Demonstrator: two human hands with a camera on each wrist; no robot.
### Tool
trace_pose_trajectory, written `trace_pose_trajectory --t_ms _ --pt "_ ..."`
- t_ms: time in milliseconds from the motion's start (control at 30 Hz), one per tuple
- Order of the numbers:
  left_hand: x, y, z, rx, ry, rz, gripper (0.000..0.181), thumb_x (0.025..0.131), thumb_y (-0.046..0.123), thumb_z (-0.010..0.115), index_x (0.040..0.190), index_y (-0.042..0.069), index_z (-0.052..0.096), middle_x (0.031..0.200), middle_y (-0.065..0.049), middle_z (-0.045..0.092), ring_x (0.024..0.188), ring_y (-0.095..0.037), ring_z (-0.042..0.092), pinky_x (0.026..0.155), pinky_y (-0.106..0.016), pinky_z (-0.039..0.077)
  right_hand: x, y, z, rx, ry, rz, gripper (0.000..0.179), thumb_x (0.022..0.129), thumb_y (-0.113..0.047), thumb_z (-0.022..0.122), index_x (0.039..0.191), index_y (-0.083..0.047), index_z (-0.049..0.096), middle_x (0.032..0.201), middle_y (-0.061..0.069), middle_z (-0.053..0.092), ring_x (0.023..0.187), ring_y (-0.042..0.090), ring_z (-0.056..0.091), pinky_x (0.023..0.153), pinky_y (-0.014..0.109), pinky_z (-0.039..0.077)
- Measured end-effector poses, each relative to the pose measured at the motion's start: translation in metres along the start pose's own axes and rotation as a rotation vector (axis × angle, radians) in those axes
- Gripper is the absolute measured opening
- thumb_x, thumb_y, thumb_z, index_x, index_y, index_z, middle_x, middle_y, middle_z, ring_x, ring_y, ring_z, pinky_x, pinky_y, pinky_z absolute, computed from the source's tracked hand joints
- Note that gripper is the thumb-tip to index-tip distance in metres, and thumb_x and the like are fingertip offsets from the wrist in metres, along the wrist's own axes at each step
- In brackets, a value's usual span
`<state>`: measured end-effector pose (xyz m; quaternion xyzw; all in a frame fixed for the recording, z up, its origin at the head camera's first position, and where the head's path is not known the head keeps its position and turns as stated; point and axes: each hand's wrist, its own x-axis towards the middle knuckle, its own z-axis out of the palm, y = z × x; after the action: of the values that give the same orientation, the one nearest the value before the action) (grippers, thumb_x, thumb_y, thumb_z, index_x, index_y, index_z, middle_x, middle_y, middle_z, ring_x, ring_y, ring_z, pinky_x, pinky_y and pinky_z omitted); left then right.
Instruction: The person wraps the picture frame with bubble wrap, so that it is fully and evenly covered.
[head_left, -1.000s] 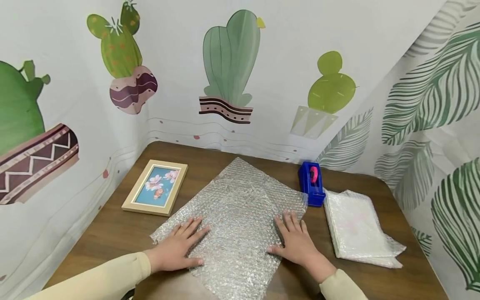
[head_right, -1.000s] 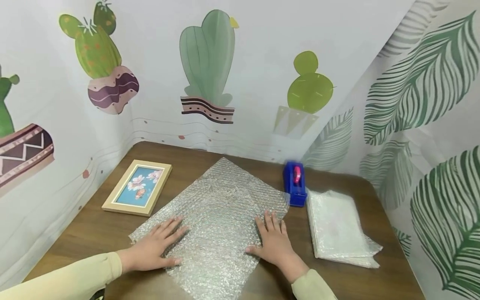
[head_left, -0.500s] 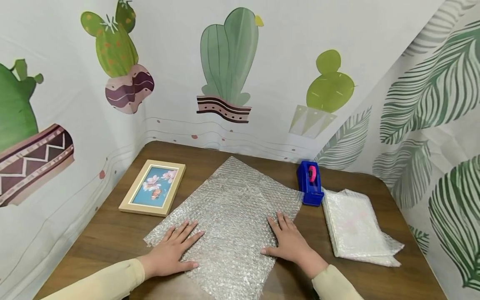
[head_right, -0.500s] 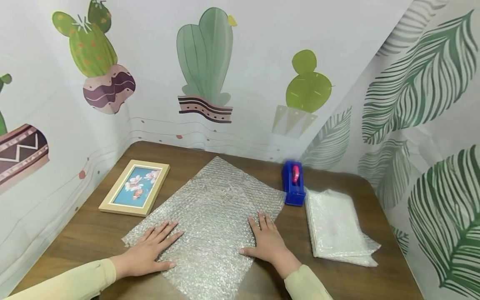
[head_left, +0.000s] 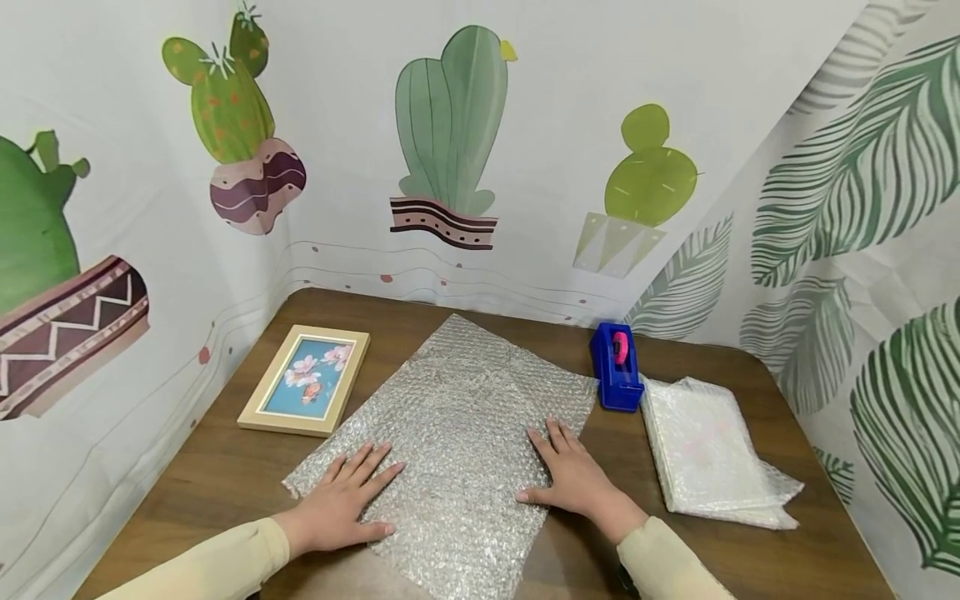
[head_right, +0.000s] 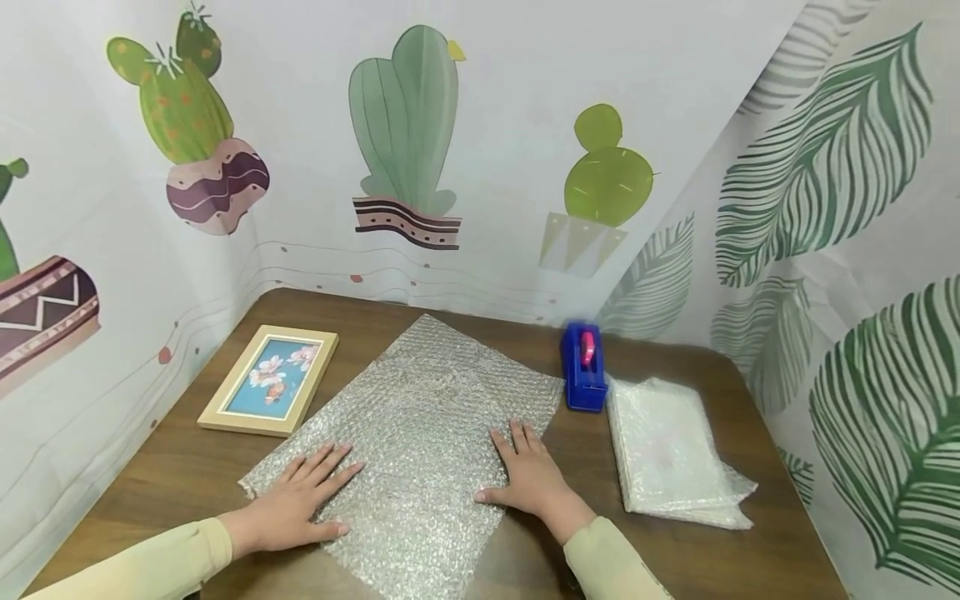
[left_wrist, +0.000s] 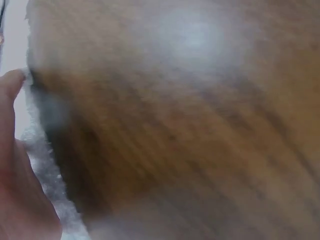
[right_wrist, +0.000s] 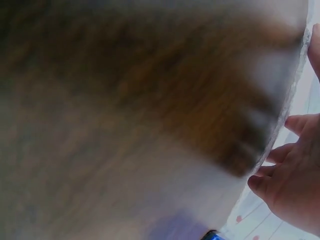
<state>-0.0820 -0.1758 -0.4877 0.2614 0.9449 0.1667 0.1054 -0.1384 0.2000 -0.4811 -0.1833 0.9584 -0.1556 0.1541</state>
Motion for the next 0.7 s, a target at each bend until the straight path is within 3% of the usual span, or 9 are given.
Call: trace_pose_trajectory --t_ms 433,600,700 --pt "0.010 -0.003 -0.009 0.018 0.008 0.006 0.075 0.087 0.062 0.062 0.147 0.018 0.048 0.155 -0.017 0.041 0.141 -0.045 0.039 0.104 -0.070 0.038 0.002 -0.003 -0.006 -0.028 0.006 -0.004 0.100 0.075 -0.057 0.078 0.151 -0.004 0.039 0.156 0.032 0.029 0.147 0.050 0.025 0.116 0.067 0.026" --pt "0.018 -0.011 -0.025 -0.110 0.035 -0.003 0.063 0.093 0.045 0.063 0.143 0.009 0.051 0.148 -0.022 0.048 0.134 -0.047 0.047 0.104 -0.068 0.041 0.011 -0.005 -0.020 -0.044 -0.005 0.010 0.084 0.080 -0.058 0.073 0.142 -0.005 0.051 0.149 0.029 0.043 0.142 0.049 0.033 0.111 0.075 0.023" --pt "0.014 -0.022 -0.049 -0.248 0.094 -0.074 0.056 0.096 0.035 0.061 0.142 0.004 0.051 0.143 -0.025 0.053 0.127 -0.047 0.053 0.103 -0.062 0.046 0.021 -0.006 -0.036 0.005 0.025 0.024 0.065 0.090 -0.051 0.064 0.137 -0.005 0.057 0.143 0.024 0.053 0.138 0.047 0.042 0.112 0.071 0.029"
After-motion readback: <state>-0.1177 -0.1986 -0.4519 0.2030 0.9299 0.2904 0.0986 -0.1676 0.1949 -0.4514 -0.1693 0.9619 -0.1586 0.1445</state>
